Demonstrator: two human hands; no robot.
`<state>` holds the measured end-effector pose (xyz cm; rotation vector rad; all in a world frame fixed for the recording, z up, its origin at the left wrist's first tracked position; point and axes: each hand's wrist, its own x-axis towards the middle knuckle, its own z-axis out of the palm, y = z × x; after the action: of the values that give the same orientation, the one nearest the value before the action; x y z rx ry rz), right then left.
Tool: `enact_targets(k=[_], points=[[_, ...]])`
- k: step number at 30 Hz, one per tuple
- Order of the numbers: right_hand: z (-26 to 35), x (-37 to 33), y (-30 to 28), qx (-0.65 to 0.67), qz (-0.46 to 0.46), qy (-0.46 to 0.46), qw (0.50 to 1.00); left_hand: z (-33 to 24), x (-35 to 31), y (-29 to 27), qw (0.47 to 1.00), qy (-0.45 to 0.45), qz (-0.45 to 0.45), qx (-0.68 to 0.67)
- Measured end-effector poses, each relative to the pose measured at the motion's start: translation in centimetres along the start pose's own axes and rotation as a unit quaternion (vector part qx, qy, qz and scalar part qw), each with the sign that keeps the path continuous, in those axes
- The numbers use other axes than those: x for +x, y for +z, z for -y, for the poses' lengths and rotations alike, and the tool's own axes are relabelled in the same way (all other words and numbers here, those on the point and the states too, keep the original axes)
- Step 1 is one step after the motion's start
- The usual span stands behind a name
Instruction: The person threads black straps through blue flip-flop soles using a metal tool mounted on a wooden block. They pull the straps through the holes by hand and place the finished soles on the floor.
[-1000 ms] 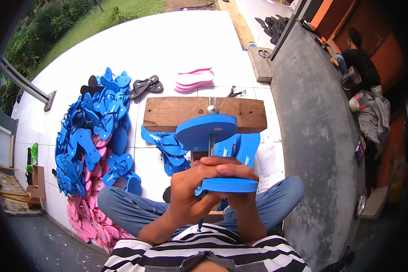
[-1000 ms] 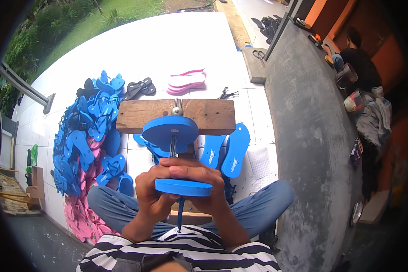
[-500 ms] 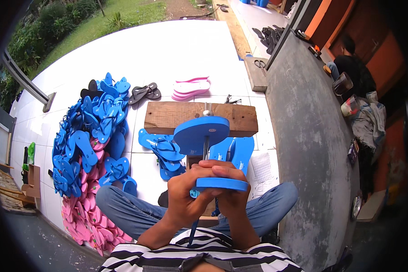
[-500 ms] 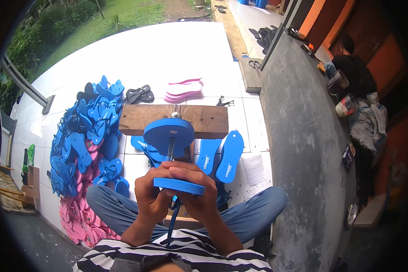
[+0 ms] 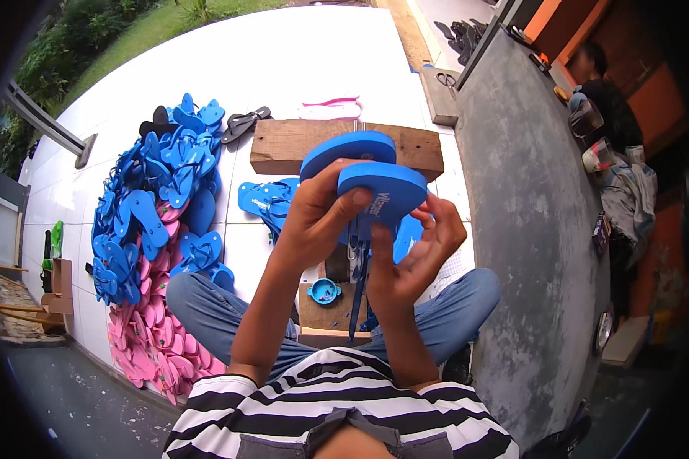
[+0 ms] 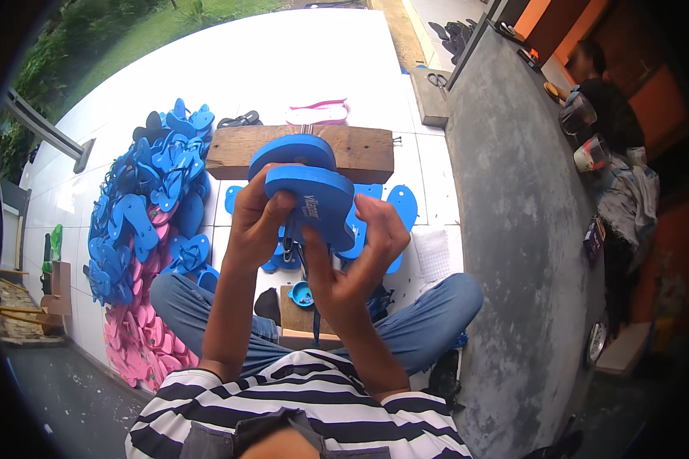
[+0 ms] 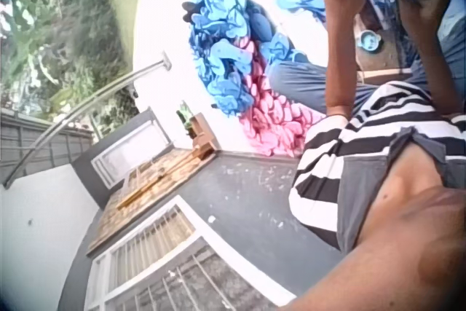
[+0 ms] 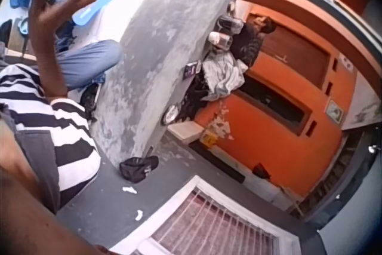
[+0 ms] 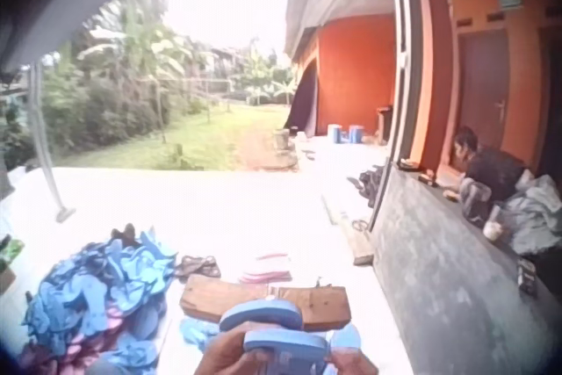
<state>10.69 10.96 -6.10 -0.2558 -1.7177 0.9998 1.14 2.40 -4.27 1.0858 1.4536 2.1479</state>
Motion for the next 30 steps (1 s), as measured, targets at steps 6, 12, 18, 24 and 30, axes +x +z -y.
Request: enact_targets(k=[6,12,18,24,30], points=[[2.2,-1.9,-0.7,0.281,0.093,0.263,0.918,0.4,0.3,-0.4,0.999,0.006,0.019,0.030],[1.2,-0.8,-2.2,0.415,0.164,0.389,0.806,0.6,0.3,-0.4,0.999,0.027,0.020,0.033],[1.5,-0.3,-2.7,0.443,0.184,0.475,0.738,0.5,0.1,-0.3,0.997,0.042,0.021,0.064],[0.9,-0.4,-3.5,0.441,0.216,0.474,0.731,-0.3,-1.1,0.8,0.995,0.056,0.005,0.088],[1.9,-1.1,-4.0,-0.066,0.008,0.050,0.997,-1.2,-3.5,1.8,0.996,0.053,-0.022,0.073]])
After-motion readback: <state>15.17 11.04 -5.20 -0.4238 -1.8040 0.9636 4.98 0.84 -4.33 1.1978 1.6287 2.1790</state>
